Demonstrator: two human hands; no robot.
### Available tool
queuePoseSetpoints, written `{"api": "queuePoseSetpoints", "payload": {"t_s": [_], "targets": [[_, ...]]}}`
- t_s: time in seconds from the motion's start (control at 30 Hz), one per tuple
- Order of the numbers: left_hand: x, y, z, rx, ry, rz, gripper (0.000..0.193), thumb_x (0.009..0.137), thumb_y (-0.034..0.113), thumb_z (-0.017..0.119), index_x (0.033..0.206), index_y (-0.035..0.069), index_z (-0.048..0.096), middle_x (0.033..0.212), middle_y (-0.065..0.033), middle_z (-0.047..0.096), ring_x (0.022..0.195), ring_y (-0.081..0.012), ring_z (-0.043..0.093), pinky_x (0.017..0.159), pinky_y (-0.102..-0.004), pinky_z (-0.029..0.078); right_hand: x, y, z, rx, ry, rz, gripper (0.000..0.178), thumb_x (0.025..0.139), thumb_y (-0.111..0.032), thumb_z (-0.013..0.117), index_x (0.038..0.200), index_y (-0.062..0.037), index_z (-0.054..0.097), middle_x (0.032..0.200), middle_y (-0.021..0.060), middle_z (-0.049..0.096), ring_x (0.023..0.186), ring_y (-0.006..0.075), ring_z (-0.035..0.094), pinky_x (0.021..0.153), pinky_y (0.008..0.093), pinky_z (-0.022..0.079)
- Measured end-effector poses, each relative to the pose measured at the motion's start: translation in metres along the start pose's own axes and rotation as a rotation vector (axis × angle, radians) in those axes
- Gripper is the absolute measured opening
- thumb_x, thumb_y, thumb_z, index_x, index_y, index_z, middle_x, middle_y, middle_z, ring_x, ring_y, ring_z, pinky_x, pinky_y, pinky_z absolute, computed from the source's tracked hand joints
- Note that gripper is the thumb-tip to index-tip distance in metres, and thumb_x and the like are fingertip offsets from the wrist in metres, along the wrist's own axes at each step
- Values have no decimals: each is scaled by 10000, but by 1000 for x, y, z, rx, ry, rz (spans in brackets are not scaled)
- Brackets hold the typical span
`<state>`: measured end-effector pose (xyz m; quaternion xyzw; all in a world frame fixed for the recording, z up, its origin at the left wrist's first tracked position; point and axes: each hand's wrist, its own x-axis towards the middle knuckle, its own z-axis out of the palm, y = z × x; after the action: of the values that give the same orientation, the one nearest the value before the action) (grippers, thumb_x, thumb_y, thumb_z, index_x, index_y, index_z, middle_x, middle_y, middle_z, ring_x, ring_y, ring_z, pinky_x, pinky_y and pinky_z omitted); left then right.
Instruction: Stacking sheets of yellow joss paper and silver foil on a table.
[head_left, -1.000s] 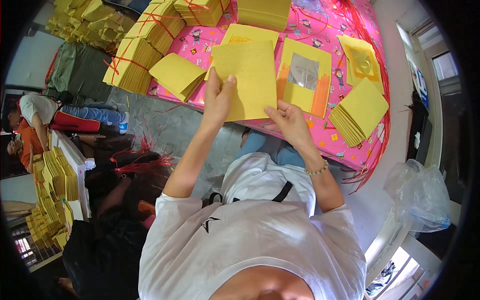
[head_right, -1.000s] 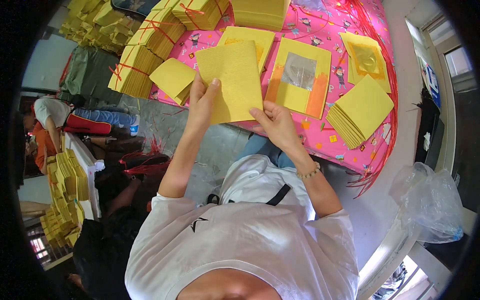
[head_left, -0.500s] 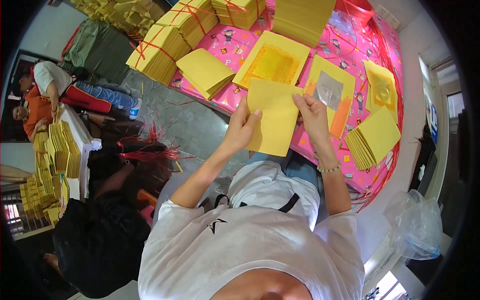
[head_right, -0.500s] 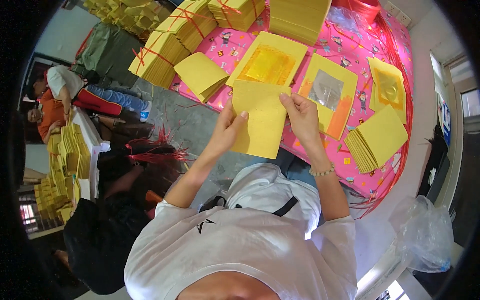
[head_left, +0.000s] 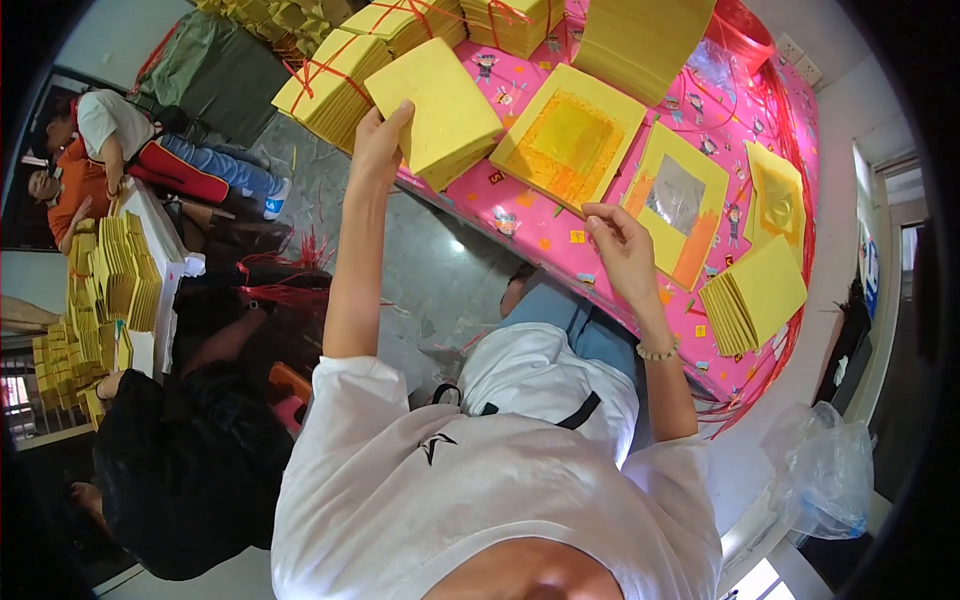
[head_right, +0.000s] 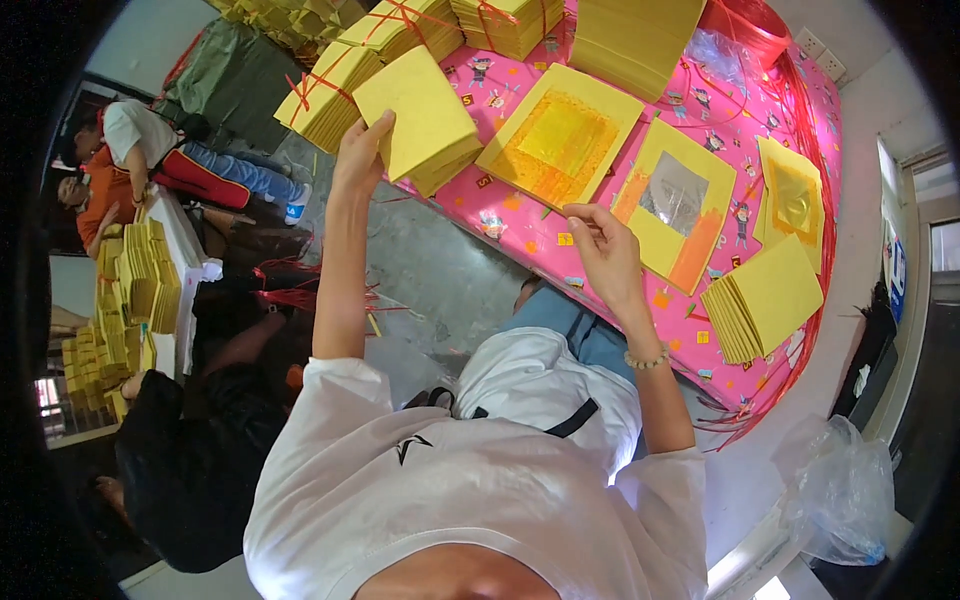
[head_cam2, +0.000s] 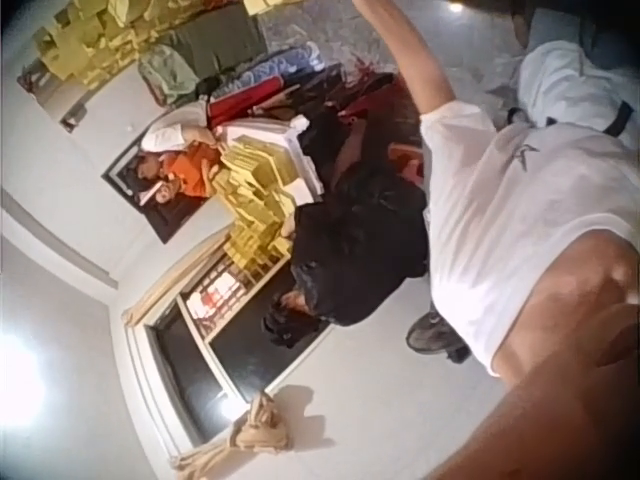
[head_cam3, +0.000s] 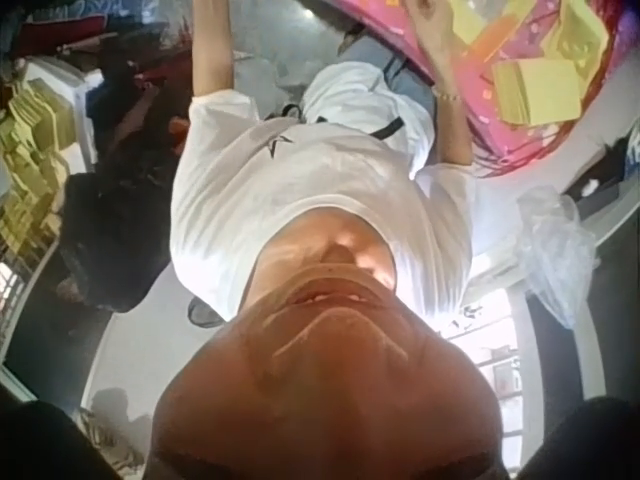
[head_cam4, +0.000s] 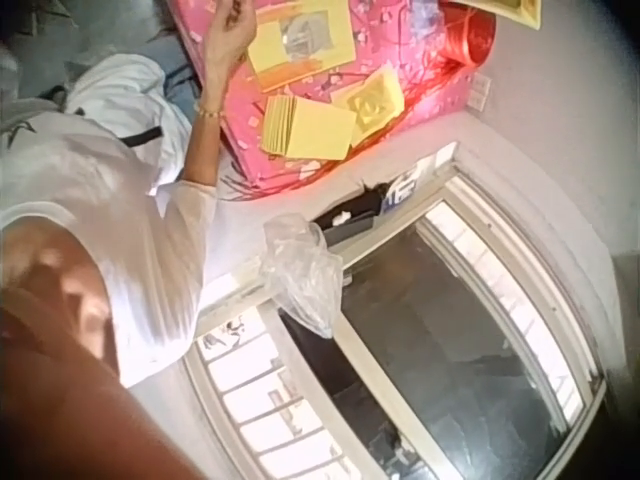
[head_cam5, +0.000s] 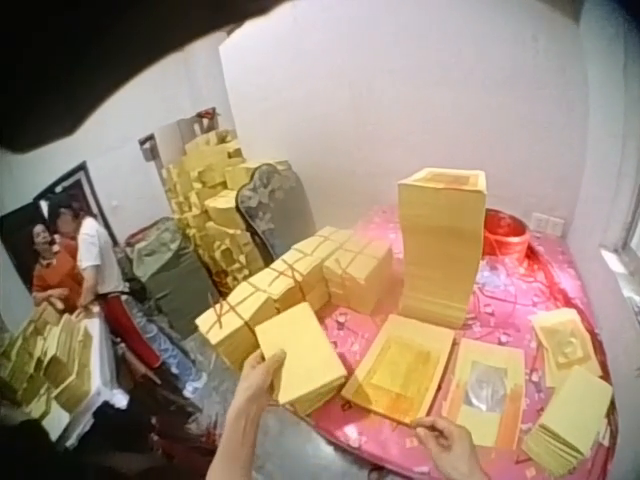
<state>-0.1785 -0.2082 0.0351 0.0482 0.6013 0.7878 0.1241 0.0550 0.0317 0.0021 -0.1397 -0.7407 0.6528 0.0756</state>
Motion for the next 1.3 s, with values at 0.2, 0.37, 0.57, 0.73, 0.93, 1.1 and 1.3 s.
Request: {"api": "queuePoseSetpoints", "payload": {"t_s": [0.2,0.37,0.57,0.73,0.93,1.1,1.3], "targets": [[34,-54,-32,-40,167,-100,315,855,60,597,1140,-58,532,1085,-129,617,939,-227,620,814,-332,500,-2,-25,6,-480,136,-190,192,867,-99,577,1017,18,599,944,133,618,836,236,634,732,303,496],[35,-85,-42,82,258,-124,301,839,69,619,1110,-47,562,1049,-118,635,900,-212,630,765,-314,503,5,-18,8,-633,169,-344,220,822,-81,604,1021,12,593,996,158,589,916,316,586,786,377,470],[40,-92,-45,193,293,-59,300,800,82,647,1064,-50,591,1018,-119,648,861,-196,638,747,-301,499,13,-5,8,-747,179,-448,276,805,-94,628,1050,26,589,1052,171,585,985,329,562,834,373,465],[40,-97,-46,382,333,17,333,753,111,680,1034,-50,605,958,-117,666,848,-186,640,752,-297,496,21,2,8,-828,170,-478,324,782,-116,652,1065,30,593,1098,169,584,1019,323,550,857,372,464],[32,-83,-36,731,397,191,426,699,224,712,1018,-33,597,953,-180,664,870,-267,653,782,-364,497,22,7,8,-870,179,-481,324,771,-127,662,1049,27,603,1103,151,592,1019,304,558,852,362,469],[24,-72,-27,947,406,194,466,704,260,680,1021,-58,555,958,-228,648,897,-342,639,818,-401,482,22,5,8,-878,190,-483,317,766,-133,667,1037,21,609,1087,142,604,1016,296,568,843,359,478],[22,-72,-23,1053,399,233,499,709,282,679,1015,-81,525,916,-246,639,874,-382,624,820,-438,471,23,7,7,-888,210,-496,295,761,-141,676,1005,17,626,1072,141,615,998,292,580,835,357,483]]}}
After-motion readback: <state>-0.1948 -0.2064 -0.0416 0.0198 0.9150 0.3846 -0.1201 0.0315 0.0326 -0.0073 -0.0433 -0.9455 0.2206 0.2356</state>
